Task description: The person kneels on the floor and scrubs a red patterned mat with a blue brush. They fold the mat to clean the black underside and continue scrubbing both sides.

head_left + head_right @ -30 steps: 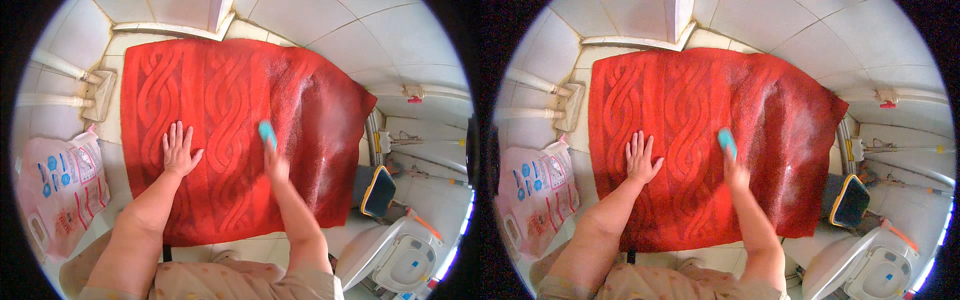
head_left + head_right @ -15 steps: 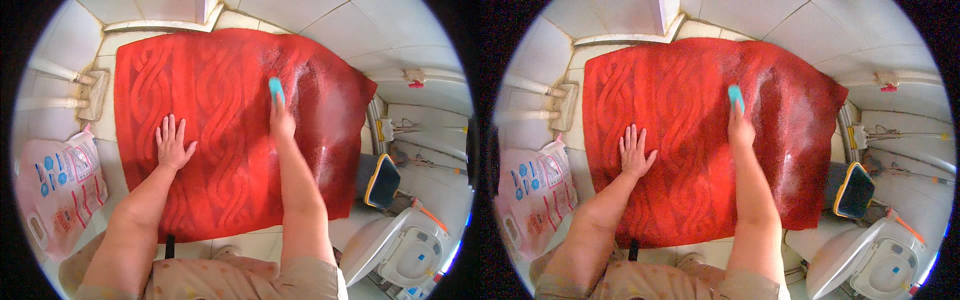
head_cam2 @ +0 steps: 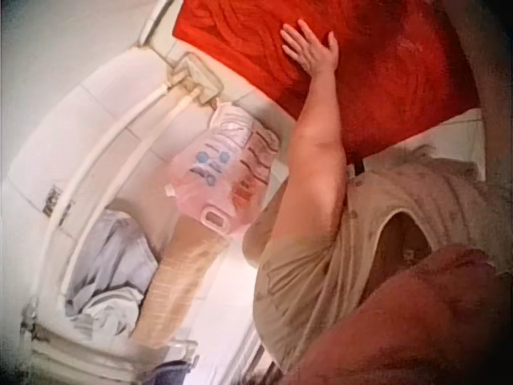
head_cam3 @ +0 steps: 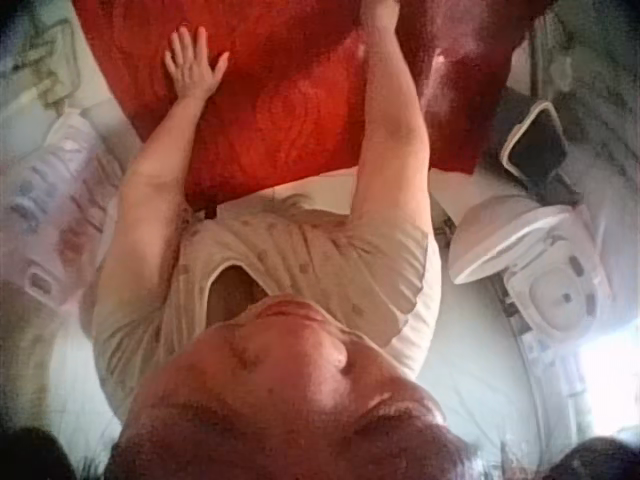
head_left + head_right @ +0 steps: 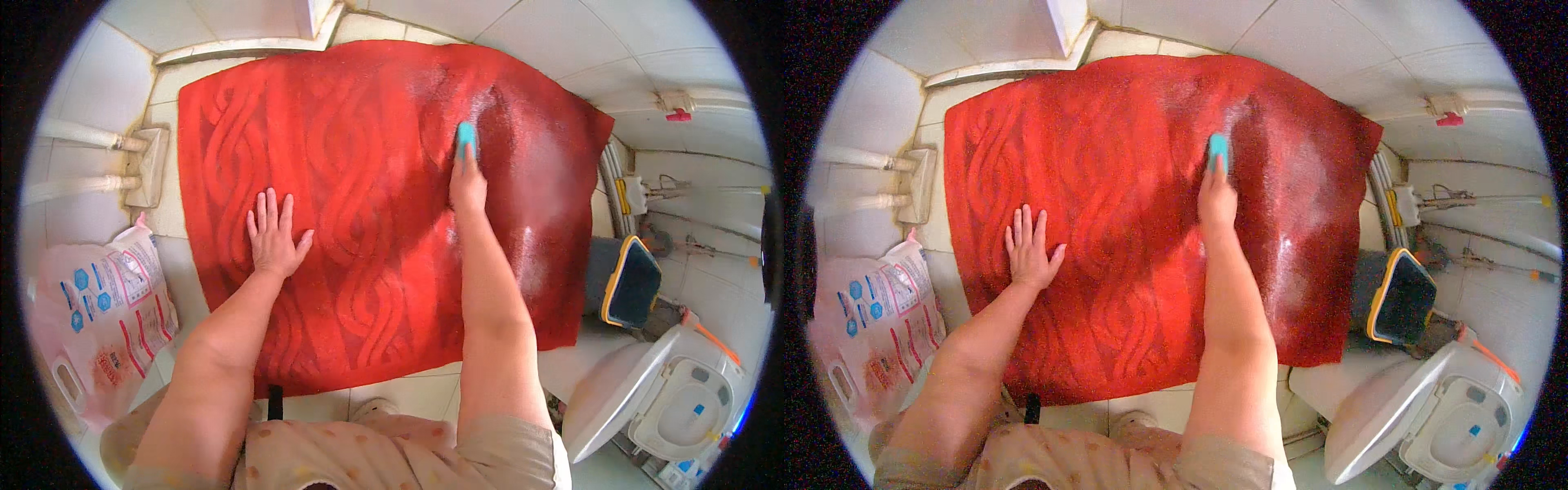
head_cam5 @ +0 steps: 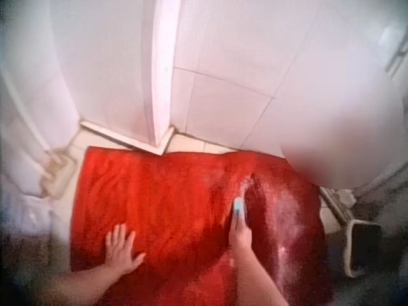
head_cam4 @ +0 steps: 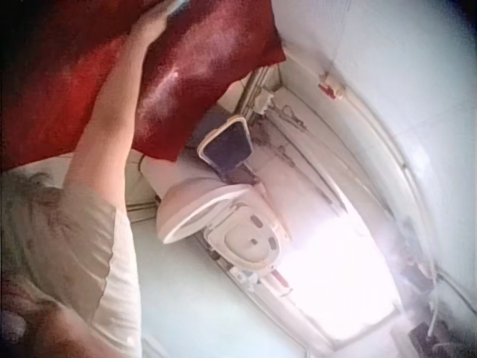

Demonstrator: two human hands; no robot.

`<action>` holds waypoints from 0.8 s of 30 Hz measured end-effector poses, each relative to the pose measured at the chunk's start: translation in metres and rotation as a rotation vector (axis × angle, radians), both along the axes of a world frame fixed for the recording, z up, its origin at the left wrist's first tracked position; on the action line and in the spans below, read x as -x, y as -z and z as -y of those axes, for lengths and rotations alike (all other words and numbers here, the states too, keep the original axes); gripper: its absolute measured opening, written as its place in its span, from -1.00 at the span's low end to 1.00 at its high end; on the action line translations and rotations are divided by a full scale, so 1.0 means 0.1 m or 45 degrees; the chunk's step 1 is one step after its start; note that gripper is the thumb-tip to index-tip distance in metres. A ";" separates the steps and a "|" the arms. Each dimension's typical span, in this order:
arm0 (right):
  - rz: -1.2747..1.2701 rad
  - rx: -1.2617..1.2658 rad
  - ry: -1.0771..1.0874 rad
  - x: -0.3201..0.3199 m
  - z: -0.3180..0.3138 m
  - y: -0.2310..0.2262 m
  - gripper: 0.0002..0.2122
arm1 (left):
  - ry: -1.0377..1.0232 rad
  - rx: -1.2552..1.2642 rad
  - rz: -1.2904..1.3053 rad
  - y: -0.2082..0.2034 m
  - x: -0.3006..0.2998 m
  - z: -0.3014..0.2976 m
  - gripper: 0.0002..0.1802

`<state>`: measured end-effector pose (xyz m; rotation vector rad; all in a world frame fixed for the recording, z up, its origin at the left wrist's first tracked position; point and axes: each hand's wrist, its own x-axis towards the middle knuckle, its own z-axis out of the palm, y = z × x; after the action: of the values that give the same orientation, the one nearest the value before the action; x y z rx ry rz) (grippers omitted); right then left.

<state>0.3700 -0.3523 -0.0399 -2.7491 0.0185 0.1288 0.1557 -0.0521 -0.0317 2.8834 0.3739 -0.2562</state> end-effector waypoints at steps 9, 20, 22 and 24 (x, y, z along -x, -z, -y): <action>-0.077 0.049 -0.192 1.92 0.84 -0.02 -0.47 | -0.011 -0.048 0.007 0.02 0.06 -0.06 -0.13; -0.138 -0.033 0.080 1.50 0.71 0.00 -0.53 | -0.034 -0.032 -0.020 0.03 0.08 -0.05 -0.13; -0.262 -0.010 0.089 2.46 1.03 -0.16 -0.47 | -0.034 -0.006 -0.020 -0.02 0.04 -0.03 -0.13; -0.280 0.036 0.072 2.61 1.07 -0.17 -0.48 | -0.027 -0.005 -0.042 -0.04 0.05 -0.03 -0.13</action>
<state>0.1085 -0.4597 -0.0225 -2.7458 0.1588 0.4177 0.1510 -0.0487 -0.0273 2.8807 0.4114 -0.3000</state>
